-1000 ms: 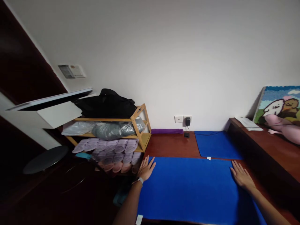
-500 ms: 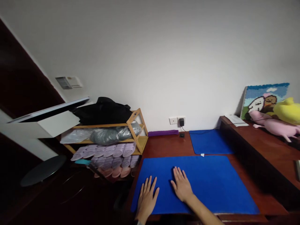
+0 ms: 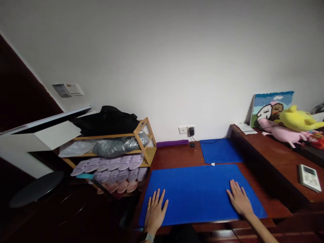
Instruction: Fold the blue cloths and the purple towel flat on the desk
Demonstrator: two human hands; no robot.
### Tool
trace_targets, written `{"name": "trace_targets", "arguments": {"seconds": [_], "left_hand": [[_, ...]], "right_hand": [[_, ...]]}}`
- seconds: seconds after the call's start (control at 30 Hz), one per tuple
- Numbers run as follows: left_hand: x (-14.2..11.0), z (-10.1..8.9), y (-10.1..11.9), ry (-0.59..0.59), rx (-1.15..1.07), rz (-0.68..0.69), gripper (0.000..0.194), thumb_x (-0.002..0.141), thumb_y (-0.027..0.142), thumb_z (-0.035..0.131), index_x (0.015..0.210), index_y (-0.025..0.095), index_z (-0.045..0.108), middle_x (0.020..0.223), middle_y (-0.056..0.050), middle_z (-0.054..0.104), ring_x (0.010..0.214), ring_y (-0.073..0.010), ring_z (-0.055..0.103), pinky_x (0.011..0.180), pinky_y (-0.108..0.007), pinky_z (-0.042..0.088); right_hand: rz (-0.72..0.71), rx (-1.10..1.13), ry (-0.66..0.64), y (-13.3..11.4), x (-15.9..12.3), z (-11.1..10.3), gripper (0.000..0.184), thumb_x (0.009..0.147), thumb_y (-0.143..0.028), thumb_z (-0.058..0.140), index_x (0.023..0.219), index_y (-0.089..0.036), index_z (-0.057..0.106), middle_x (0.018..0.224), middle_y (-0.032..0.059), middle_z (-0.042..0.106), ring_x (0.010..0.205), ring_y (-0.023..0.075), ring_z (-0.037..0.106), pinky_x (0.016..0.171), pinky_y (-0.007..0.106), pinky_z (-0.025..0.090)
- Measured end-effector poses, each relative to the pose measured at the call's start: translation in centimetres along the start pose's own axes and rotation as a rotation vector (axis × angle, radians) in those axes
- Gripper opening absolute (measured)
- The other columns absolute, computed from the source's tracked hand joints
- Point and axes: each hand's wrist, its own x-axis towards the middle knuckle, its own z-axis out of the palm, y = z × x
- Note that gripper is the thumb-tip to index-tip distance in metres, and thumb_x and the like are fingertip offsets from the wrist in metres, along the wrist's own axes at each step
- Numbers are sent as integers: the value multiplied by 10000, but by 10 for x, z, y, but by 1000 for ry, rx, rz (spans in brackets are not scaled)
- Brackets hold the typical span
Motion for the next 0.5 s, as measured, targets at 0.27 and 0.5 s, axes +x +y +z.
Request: {"name": "trace_targets", "arguments": {"seconds": [0.27, 0.5], "left_hand": [[0, -6, 5, -13, 30, -16, 605, 1034, 558, 344, 1595, 335, 307, 1679, -28, 257, 1542, -281, 251, 1243, -546, 245], [0, -8, 6, -32, 57, -22, 594, 1041, 541, 326, 1595, 329, 302, 1680, -26, 257, 1544, -273, 247, 1242, -534, 244]], "right_hand": [[203, -59, -7, 100, 5, -3, 827, 929, -504, 112, 1606, -44, 227, 1678, 80, 209, 1550, 256, 182, 1257, 475, 184], [-55, 44, 185, 6, -17, -9, 775, 983, -539, 170, 1588, -77, 316, 1650, 86, 284, 1548, 285, 191, 1265, 503, 162]]}}
